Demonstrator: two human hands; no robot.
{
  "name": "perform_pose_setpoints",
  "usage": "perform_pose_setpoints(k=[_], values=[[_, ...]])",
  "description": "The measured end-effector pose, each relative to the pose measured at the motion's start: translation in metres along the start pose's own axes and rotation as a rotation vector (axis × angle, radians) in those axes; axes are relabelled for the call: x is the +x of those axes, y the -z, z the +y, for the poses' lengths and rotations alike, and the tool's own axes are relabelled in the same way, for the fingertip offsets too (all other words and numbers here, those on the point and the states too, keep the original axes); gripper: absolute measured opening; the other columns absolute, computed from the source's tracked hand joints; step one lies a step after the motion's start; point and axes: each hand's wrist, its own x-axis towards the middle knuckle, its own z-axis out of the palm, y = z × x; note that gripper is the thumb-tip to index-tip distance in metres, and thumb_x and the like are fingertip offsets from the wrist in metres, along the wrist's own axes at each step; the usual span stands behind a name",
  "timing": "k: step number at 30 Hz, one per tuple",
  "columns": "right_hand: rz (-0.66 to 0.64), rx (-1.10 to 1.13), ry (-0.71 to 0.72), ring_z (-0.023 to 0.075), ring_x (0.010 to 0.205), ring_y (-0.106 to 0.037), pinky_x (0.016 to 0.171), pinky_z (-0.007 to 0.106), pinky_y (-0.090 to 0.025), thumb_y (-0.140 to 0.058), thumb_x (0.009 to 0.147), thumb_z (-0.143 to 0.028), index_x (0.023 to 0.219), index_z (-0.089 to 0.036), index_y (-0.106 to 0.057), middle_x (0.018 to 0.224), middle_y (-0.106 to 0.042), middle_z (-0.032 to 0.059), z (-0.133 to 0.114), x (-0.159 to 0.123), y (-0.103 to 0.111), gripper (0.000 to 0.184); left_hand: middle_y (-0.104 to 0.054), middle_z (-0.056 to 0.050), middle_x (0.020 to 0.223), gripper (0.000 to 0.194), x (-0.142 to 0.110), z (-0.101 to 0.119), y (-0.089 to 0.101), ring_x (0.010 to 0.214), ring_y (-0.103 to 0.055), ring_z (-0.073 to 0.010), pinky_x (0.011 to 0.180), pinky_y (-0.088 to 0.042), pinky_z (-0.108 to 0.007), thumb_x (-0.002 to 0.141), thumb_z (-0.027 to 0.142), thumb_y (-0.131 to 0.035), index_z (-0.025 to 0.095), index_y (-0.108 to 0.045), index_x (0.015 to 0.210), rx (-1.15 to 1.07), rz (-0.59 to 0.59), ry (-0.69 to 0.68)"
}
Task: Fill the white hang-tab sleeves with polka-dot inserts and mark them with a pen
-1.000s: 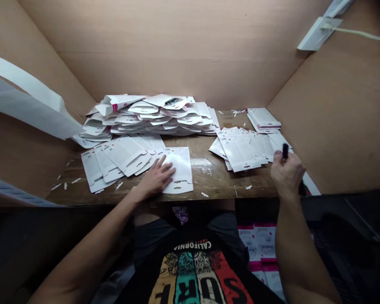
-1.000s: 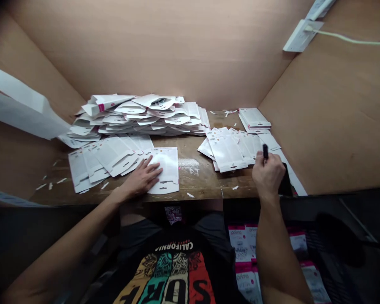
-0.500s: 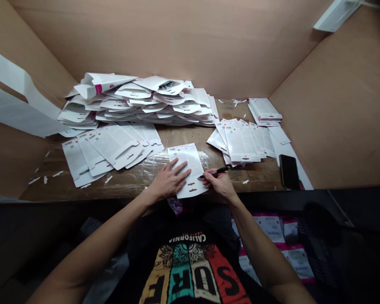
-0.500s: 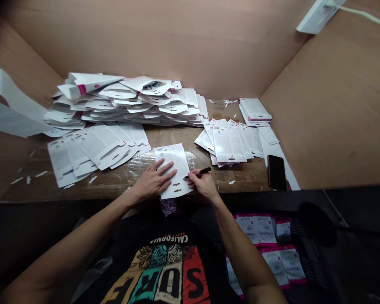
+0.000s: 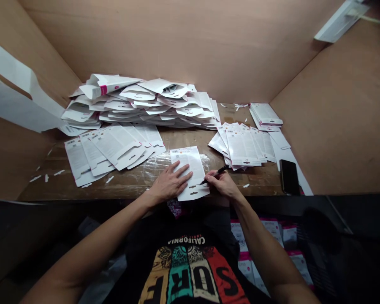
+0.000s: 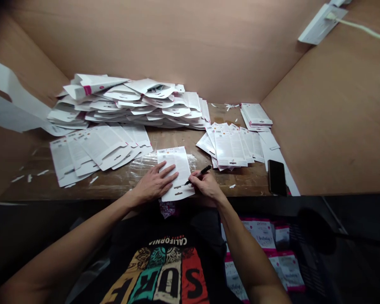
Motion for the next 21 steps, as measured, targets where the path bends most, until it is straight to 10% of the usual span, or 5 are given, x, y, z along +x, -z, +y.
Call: perform_pose_setpoints(k=[12, 21], values=[[-0.034, -0.179, 0.062, 0.0142, 0.052, -0.058, 0.053, 0.026, -0.048, -0.071, 0.086, -0.05, 0.073, -0.018, -0.067, 0.061, -0.066, 0.0009, 0.001, 0.019, -0.008, 0.035, -0.044, -0.003, 0.169, 0.049, -0.001, 0.001, -0.001, 0.161, -0.027, -0.0362, 0.13, -0.028, -0.054, 0.109, 0.044, -0.048, 0.032, -0.058, 0.155, -0.018, 0.02, 0.016], [-0.289, -0.16, -0.068, 0.0148, 0.053, -0.057, 0.056, 0.026, -0.045, -0.067, 0.087, -0.043, 0.071, -0.018, -0.065, 0.058, -0.064, 0.0012, -0.013, 0.021, 0.006, 0.03, -0.047, -0.007, 0.167, 0.047, 0.0, 0.001, 0.003, 0.157, -0.037, -0.0322, 0.131, -0.026, -0.053, 0.11, 0.042, -0.046, 0.03, -0.058, 0.154, 0.018, 0.025, -0.019]])
